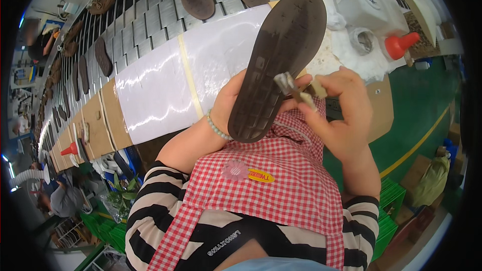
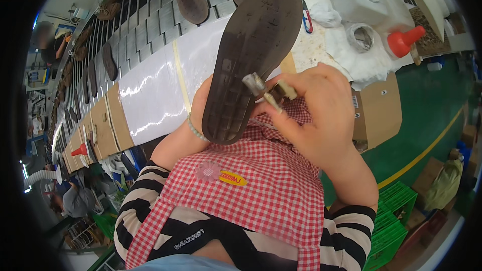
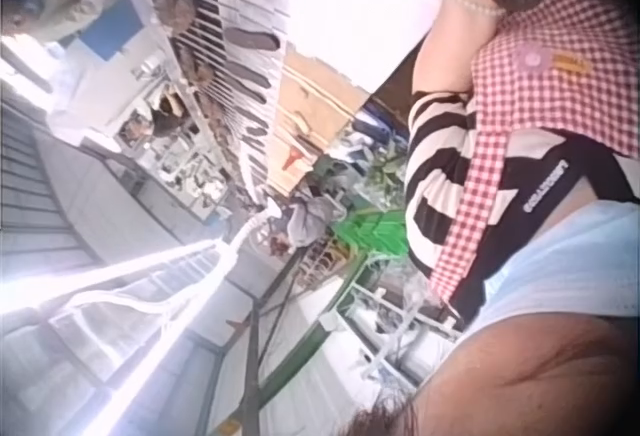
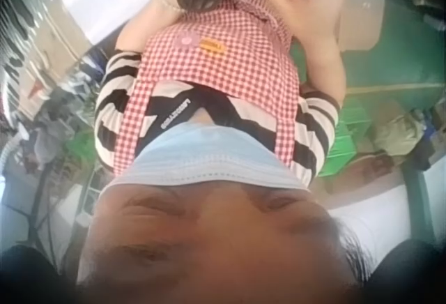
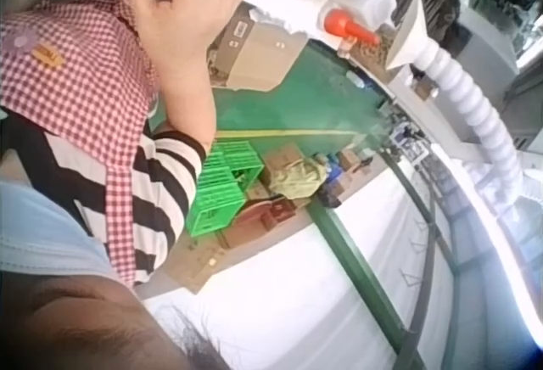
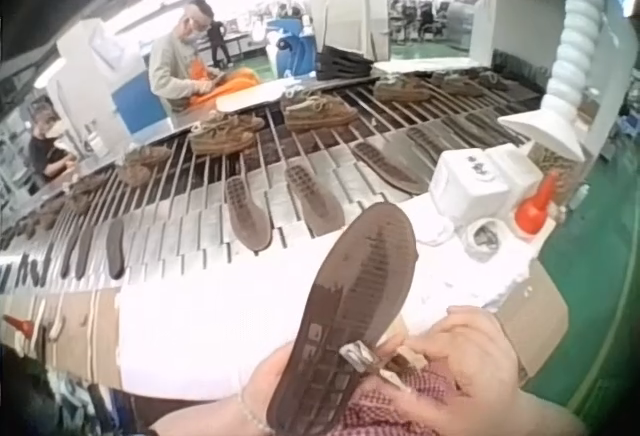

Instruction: Applying adhesive to the bottom of shoe soles using a brush at a manufacturing station.

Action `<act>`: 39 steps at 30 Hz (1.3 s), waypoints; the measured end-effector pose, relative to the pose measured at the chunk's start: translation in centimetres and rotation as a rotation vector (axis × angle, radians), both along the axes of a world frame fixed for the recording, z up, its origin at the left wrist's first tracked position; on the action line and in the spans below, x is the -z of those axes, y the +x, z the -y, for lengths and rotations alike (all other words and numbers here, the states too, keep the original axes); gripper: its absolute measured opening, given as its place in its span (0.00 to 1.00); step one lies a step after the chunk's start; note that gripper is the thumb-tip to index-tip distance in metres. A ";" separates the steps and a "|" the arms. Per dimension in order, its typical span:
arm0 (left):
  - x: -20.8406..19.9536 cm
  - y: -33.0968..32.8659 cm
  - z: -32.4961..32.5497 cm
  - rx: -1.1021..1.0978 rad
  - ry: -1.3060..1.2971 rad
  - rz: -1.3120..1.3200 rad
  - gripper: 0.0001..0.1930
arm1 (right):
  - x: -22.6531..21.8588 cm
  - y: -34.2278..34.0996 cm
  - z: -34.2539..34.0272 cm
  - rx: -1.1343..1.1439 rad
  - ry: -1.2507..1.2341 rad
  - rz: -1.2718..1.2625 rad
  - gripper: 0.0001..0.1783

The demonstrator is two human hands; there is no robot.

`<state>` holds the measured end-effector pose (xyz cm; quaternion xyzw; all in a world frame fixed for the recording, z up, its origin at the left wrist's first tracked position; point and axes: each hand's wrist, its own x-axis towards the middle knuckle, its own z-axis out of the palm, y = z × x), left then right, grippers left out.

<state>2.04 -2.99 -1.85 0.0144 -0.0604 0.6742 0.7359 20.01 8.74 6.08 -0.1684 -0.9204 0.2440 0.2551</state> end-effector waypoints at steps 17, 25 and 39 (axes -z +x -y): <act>0.6 -0.3 0.8 0.121 -0.138 0.019 0.27 | -0.8 0.5 -2.5 0.185 -0.063 -0.127 0.22; 2.1 -0.6 0.4 0.177 -0.088 0.116 0.29 | -0.5 1.2 -6.1 0.368 0.012 -0.117 0.21; 5.7 -8.8 -0.2 -0.443 -0.141 -0.044 0.31 | 3.6 7.2 -16.2 0.604 0.573 0.234 0.21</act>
